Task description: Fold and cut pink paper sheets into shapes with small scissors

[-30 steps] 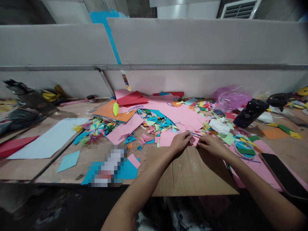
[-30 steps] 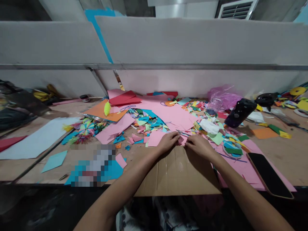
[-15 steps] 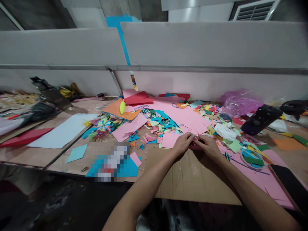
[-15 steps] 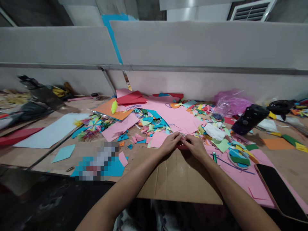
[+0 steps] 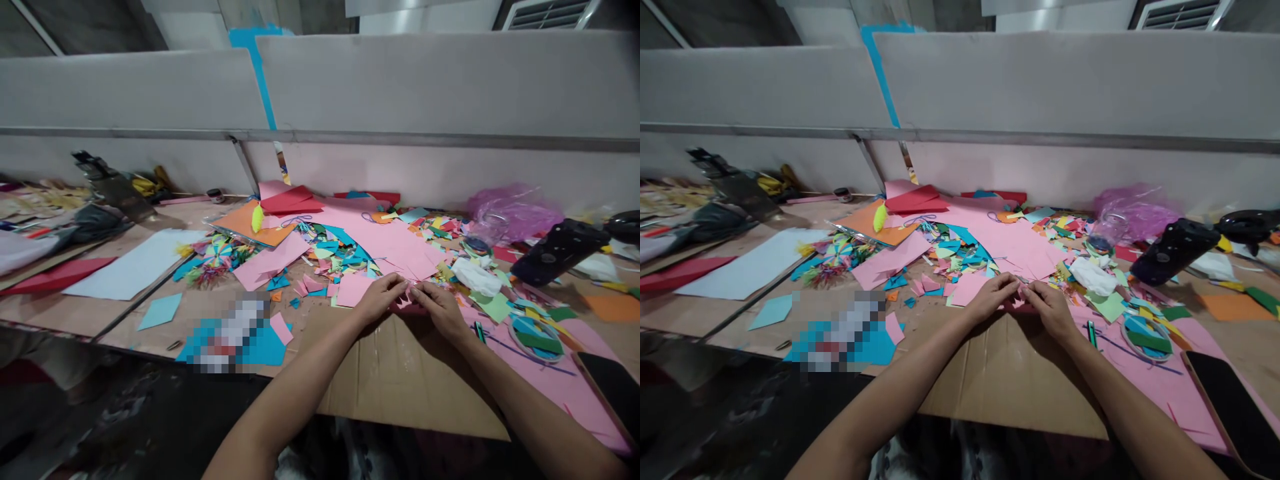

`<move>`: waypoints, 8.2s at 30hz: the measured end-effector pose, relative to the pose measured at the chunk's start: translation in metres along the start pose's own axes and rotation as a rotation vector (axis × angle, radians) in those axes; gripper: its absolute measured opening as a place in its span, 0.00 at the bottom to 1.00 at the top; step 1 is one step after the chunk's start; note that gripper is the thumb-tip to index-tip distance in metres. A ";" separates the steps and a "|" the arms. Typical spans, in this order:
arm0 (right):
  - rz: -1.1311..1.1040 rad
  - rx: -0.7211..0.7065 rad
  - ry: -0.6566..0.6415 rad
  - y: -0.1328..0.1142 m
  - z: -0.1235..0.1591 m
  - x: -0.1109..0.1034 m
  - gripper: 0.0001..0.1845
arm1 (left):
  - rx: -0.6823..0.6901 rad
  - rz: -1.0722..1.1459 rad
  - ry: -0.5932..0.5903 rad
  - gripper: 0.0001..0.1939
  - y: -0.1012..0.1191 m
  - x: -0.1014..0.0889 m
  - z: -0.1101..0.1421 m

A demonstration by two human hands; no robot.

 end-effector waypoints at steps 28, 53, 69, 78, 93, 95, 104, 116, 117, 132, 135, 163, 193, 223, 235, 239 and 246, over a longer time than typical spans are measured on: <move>-0.205 0.090 -0.073 0.002 -0.001 0.002 0.18 | -0.110 0.233 -0.013 0.21 -0.002 -0.007 0.003; -0.227 0.090 -0.031 -0.001 0.000 0.002 0.20 | -0.052 0.117 0.069 0.20 0.002 -0.011 0.003; -0.331 0.106 -0.039 -0.002 0.001 -0.001 0.19 | -0.083 0.121 0.086 0.22 0.000 -0.013 0.003; -0.104 0.042 0.077 -0.004 0.003 -0.006 0.16 | -0.084 0.097 0.029 0.23 -0.009 -0.010 0.003; 0.013 0.006 0.114 -0.001 -0.002 -0.008 0.15 | 0.077 -0.212 0.093 0.17 -0.007 -0.020 -0.003; 0.134 -0.004 0.125 0.005 -0.007 -0.011 0.16 | 0.087 -0.235 0.233 0.17 -0.005 -0.036 -0.006; 0.574 -0.155 0.064 0.039 -0.029 -0.005 0.27 | -0.017 -0.666 0.466 0.10 0.012 -0.083 -0.004; 0.589 -0.086 0.068 0.041 -0.033 -0.002 0.26 | -0.184 -1.400 0.326 0.24 0.043 -0.124 0.034; 0.582 -0.081 0.058 0.041 -0.033 -0.001 0.24 | -0.186 -1.426 0.282 0.25 0.042 -0.118 0.035; 0.706 -0.040 0.169 0.038 -0.030 -0.013 0.16 | -0.221 -1.389 -0.159 0.24 0.003 -0.087 0.019; 0.797 0.018 0.259 0.035 -0.027 -0.021 0.16 | -0.231 -1.376 -0.163 0.28 0.002 -0.089 0.014; -0.069 0.133 0.245 0.030 -0.046 -0.026 0.21 | 0.241 -0.774 0.695 0.05 0.019 -0.041 -0.023; -0.419 0.210 0.072 0.009 -0.024 -0.023 0.20 | -0.208 0.336 0.345 0.29 -0.023 -0.007 -0.012; -0.031 -0.130 0.153 0.004 -0.026 -0.028 0.11 | -0.288 0.358 0.292 0.32 -0.029 -0.001 -0.007; -0.095 -0.003 0.239 0.014 -0.027 -0.028 0.17 | -0.313 0.256 0.066 0.33 -0.008 0.010 -0.001; -0.099 -0.006 0.251 0.012 -0.026 -0.028 0.17 | -0.253 0.174 0.067 0.28 -0.003 0.010 -0.004; -0.227 0.008 0.240 0.012 -0.026 -0.028 0.20 | -0.352 0.213 -0.014 0.31 -0.004 0.015 0.005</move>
Point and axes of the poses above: each hand's wrist, its own z-axis away from the middle knuckle, its own x-axis out of the palm, y = z × x, the point moved 4 cm from there along -z, towards the middle knuckle, and after that the axes turned 14 degrees about x, right-handed, at the moved point
